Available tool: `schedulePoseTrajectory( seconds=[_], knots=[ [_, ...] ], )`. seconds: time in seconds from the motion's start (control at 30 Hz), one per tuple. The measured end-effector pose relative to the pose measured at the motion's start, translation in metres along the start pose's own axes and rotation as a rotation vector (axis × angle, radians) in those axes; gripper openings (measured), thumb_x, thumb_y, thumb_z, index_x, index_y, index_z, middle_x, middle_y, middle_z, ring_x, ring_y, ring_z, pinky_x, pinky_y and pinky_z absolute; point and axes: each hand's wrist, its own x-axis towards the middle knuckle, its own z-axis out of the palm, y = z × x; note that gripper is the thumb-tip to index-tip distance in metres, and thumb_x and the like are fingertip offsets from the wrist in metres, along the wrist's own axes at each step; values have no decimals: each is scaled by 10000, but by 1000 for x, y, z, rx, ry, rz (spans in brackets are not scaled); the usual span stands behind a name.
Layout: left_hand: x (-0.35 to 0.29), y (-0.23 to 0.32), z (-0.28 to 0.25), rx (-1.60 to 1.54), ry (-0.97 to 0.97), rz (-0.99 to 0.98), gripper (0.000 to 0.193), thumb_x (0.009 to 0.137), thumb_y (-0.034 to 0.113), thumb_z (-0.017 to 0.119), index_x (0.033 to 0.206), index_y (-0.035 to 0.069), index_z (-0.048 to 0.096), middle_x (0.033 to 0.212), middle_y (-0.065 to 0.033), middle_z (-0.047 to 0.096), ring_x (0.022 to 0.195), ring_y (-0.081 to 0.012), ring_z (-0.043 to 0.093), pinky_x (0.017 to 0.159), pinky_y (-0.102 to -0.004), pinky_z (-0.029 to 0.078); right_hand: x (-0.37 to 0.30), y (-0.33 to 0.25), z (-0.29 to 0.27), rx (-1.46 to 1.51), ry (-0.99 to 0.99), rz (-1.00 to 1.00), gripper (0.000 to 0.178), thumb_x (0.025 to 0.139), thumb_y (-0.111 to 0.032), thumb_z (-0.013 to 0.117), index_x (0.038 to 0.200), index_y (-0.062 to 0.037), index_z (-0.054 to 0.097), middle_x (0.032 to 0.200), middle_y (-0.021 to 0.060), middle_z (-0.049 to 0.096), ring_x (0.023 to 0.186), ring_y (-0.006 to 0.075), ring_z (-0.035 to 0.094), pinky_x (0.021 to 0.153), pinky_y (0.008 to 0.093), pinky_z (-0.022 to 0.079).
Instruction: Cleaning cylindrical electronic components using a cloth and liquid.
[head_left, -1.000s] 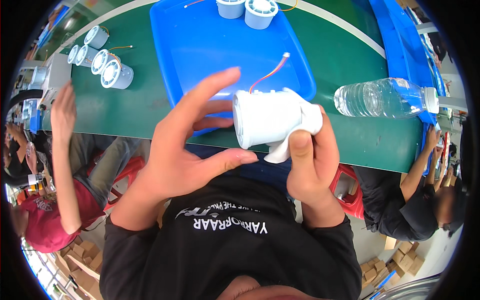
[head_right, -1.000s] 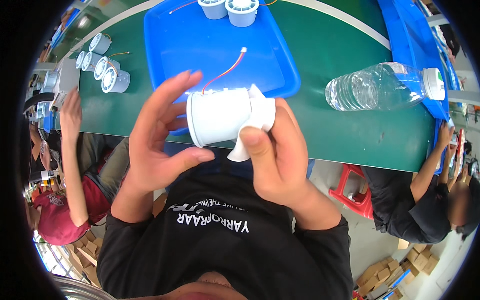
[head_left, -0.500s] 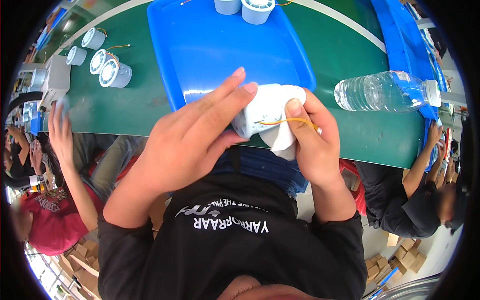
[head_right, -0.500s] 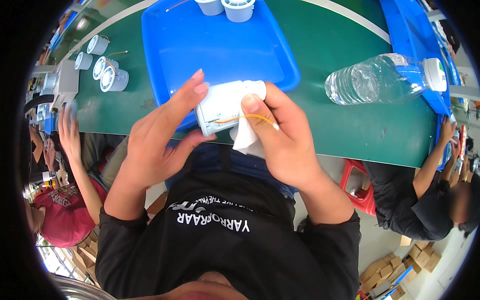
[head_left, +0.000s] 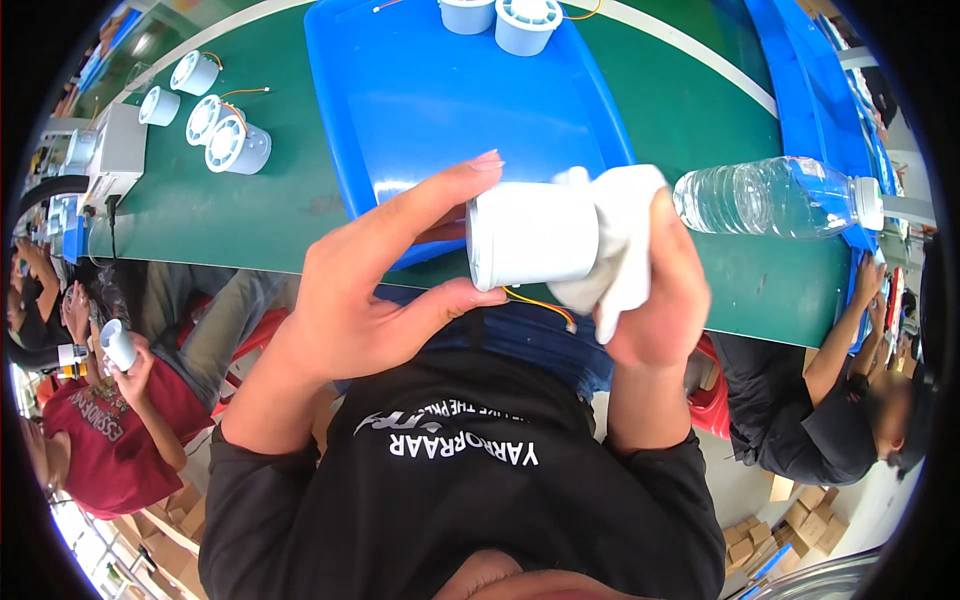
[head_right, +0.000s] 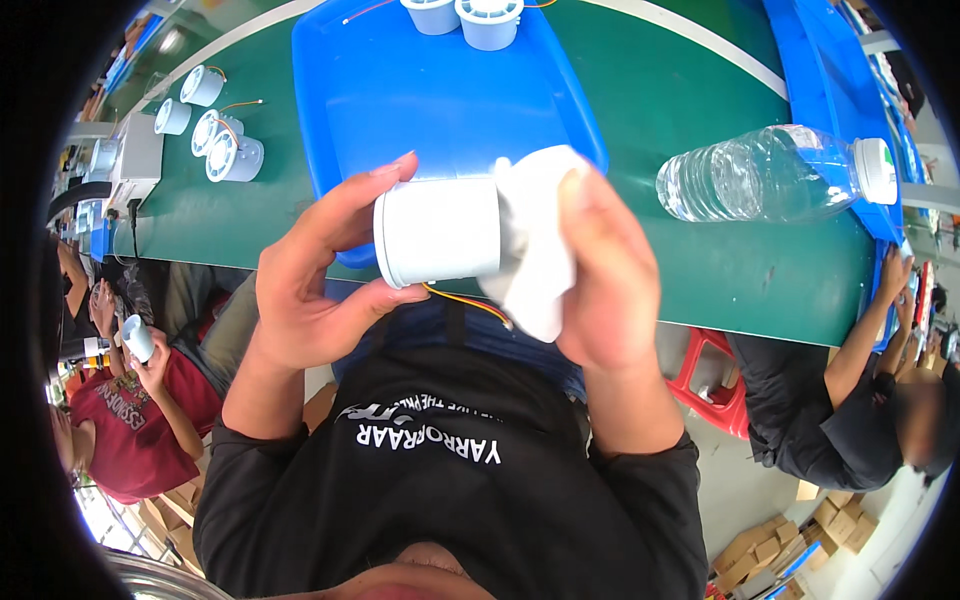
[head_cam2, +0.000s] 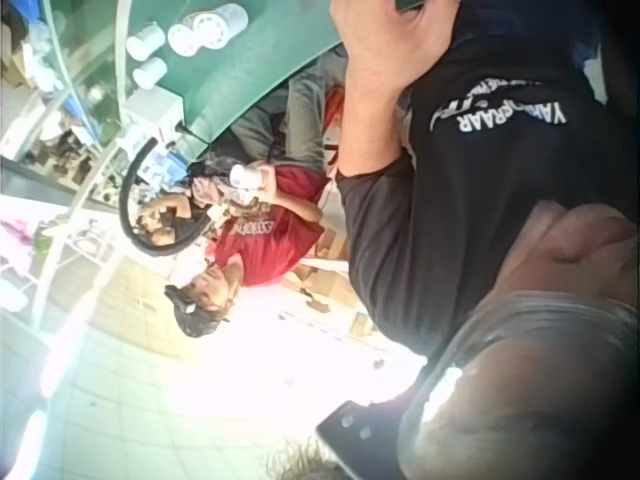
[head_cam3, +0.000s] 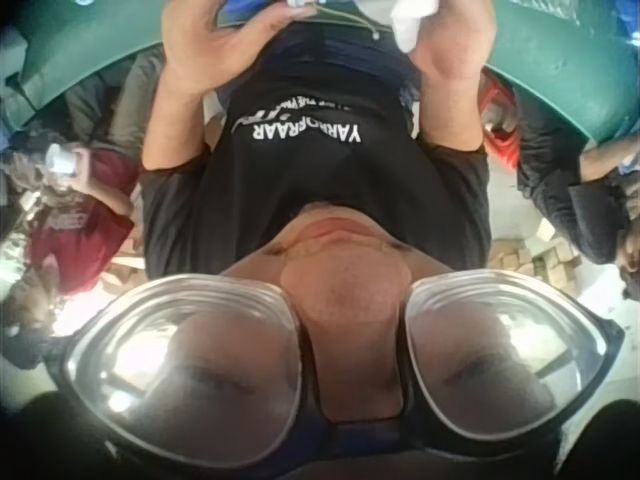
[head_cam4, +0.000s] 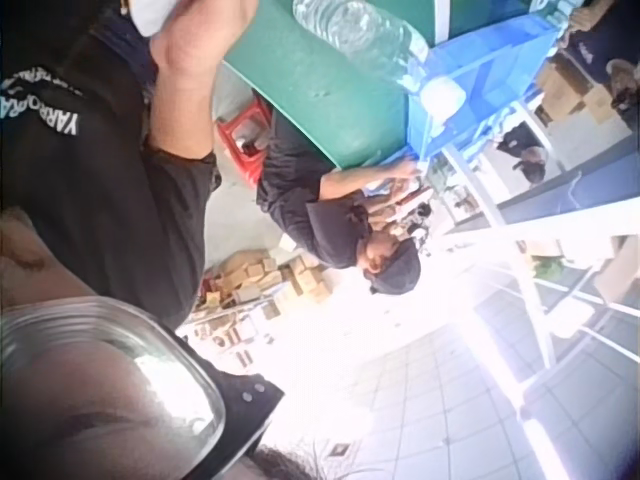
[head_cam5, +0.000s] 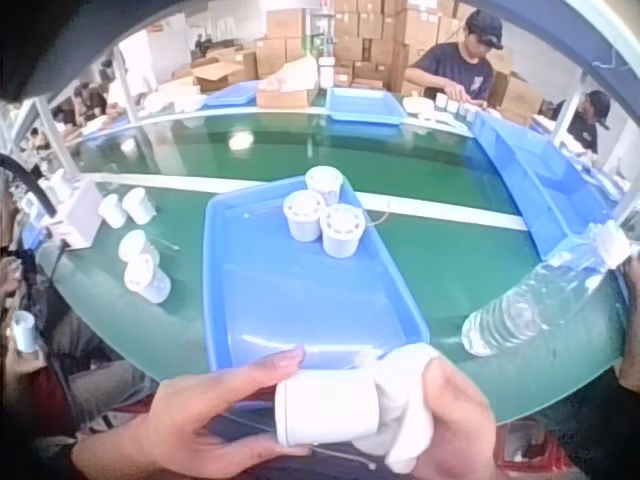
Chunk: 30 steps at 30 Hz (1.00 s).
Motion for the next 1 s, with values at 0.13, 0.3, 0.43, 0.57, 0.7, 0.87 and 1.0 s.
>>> schedulePoseTrajectory(
  seconds=[0.13,0.3,0.43,0.57,0.7,0.87,1.0],
  knots=[
    [2,0,2,-51,63,20,710,774,-14,808,1405,-43,484,1390,-226,569,1201,-302,635,996,-397,538,-7,-8,-2,152,255,-138,468,1087,-329,339,1354,26,489,1310,175,598,1229,272,578,1039,392,443],
    [-2,-1,-1,-53,110,-12,690,771,-15,809,1395,-24,515,1369,-188,594,1161,-283,660,968,-379,570,-18,11,14,-624,165,-539,416,1043,-261,425,1298,57,512,1334,195,587,1202,317,605,1042,421,441],
    [-10,10,-10,-41,116,-110,661,765,14,827,1365,-20,553,1323,-166,633,1133,-266,674,955,-368,567,1,15,11,-1312,-83,-693,392,957,-194,557,1266,47,559,1262,185,637,1147,329,636,995,427,463],
    [-16,16,-35,129,160,-155,656,747,8,823,1355,3,577,1330,-147,638,1147,-257,665,963,-373,553,0,7,7,-786,253,-232,394,1065,-307,458,1269,22,531,1117,115,654,951,223,662,792,327,524],
    [-41,39,-91,432,60,-486,670,777,-60,715,1412,-29,502,1313,-170,633,1127,-228,659,992,-348,501,4,8,11,-146,467,-193,454,1076,-371,395,1300,8,505,1170,121,635,1053,252,636,885,386,499],
    [-74,19,-151,822,148,-760,564,868,74,715,1407,80,548,1099,-177,683,934,-215,659,850,-338,515,-2,5,-20,220,100,-65,488,1074,-407,366,1306,-13,537,1262,163,628,1133,313,636,929,492,516],
    [-67,-13,-176,925,298,-856,530,917,197,698,1418,114,544,1093,-166,665,897,-211,617,813,-342,509,-3,5,-16,146,186,-6,401,1070,-380,411,1241,-52,564,1226,136,646,1122,282,639,941,455,513]
  ],
)
